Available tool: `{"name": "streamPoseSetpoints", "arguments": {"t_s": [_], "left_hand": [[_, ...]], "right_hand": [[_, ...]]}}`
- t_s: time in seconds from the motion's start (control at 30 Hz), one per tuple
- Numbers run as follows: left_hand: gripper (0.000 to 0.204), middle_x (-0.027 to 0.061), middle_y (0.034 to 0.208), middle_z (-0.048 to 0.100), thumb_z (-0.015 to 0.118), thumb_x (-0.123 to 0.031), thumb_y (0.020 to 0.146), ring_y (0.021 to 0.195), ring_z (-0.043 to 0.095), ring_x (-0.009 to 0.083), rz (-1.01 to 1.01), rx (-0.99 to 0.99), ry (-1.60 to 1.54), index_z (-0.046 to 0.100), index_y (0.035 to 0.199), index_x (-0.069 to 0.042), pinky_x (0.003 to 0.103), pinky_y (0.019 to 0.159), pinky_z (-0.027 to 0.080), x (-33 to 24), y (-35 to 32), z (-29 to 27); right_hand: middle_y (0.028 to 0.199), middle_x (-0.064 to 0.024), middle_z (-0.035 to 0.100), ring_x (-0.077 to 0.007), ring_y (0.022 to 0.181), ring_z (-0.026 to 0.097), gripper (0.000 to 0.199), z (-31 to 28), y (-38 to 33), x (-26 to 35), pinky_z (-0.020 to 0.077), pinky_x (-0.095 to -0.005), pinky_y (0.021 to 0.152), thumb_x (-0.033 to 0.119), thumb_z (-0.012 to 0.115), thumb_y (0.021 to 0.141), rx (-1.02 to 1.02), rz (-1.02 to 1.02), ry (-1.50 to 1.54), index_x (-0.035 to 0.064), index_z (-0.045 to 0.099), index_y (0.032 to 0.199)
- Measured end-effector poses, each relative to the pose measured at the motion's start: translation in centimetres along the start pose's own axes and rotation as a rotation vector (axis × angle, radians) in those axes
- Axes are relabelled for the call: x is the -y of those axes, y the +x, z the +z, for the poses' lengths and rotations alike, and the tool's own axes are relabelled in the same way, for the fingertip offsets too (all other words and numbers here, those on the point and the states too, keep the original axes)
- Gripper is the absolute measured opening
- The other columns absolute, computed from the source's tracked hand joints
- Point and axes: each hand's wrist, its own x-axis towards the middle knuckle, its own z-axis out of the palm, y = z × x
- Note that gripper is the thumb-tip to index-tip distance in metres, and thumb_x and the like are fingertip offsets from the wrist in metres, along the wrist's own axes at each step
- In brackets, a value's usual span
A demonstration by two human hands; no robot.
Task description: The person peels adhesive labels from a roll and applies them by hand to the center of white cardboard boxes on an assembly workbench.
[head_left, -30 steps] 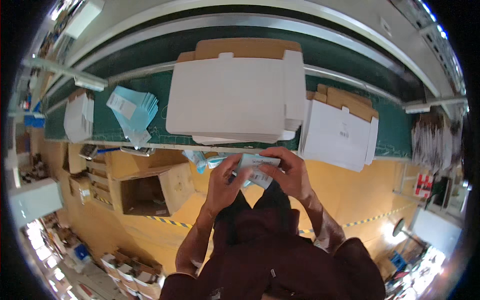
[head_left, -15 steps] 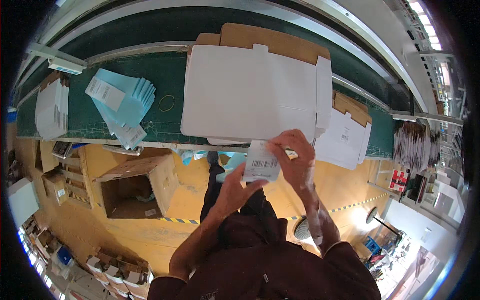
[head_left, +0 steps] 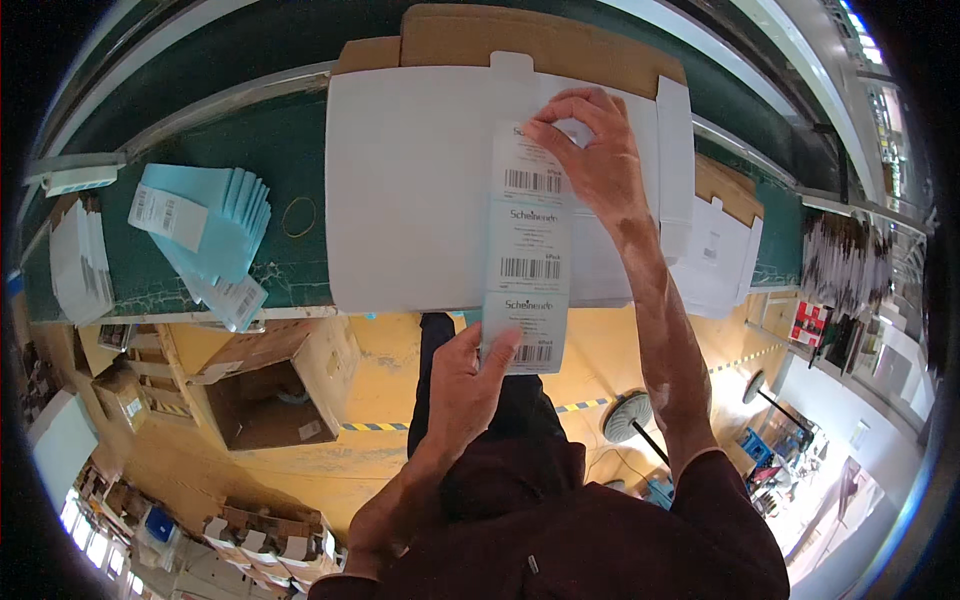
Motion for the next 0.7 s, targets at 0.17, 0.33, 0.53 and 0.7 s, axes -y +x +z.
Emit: {"name": "streamPoseSetpoints", "arguments": {"t_s": [0.17, 0.33, 0.53, 0.7], "left_hand": [[0.029, 0.0083, 0.105, 0.072, 0.063, -0.02, 0.1, 0.095, 0.065, 0.0119, -0.042, -0.04, -0.031, 0.066, 0.114, 0.005, 0.031, 0.089, 0.051, -0.8, 0.7, 0.4], [0.031, 0.0097, 0.106, 0.072, 0.061, -0.019, 0.1, 0.094, 0.065, 0.0122, -0.013, -0.047, -0.034, 0.065, 0.118, 0.007, 0.03, 0.09, 0.051, -0.8, 1.1, 0.3], [0.03, 0.0101, 0.103, 0.073, 0.062, -0.02, 0.1, 0.093, 0.065, 0.0121, -0.033, -0.104, 0.027, 0.067, 0.114, 0.006, 0.03, 0.088, 0.051, 0.0, 1.1, 0.2], [0.035, 0.0117, 0.1, 0.074, 0.063, -0.025, 0.099, 0.089, 0.065, 0.0114, -0.169, -0.14, 0.181, 0.068, 0.109, 0.008, 0.029, 0.083, 0.051, 2.6, -0.8, -0.5]], "right_hand": [[0.103, -0.0027, 0.065, -0.0258, 0.111, 0.049, 0.012, 0.8, 1.1, -0.5, 0.0405, -0.0398, 0.1, 0.021, 0.081, 0.079, -0.026, -0.033, 0.038, 0.011, 0.076, 0.086], [0.103, -0.0013, 0.066, -0.0254, 0.113, 0.048, 0.013, 1.5, 1.6, -0.2, 0.0324, -0.0443, 0.101, 0.024, 0.083, 0.077, -0.067, -0.011, -0.012, 0.0134, 0.077, 0.082], [0.108, -0.0017, 0.063, -0.0272, 0.118, 0.045, 0.029, 2.6, 1.4, -0.7, 0.03, -0.0455, 0.101, 0.027, 0.084, 0.075, -0.089, -0.088, -0.093, 0.015, 0.072, 0.099], [0.118, -0.0044, 0.059, -0.0294, 0.121, 0.042, 0.046, 2.5, 1.4, -1.1, 0.0295, -0.0483, 0.102, 0.036, 0.085, 0.074, -0.031, -0.09, -0.138, 0.0159, 0.067, 0.111]]}}
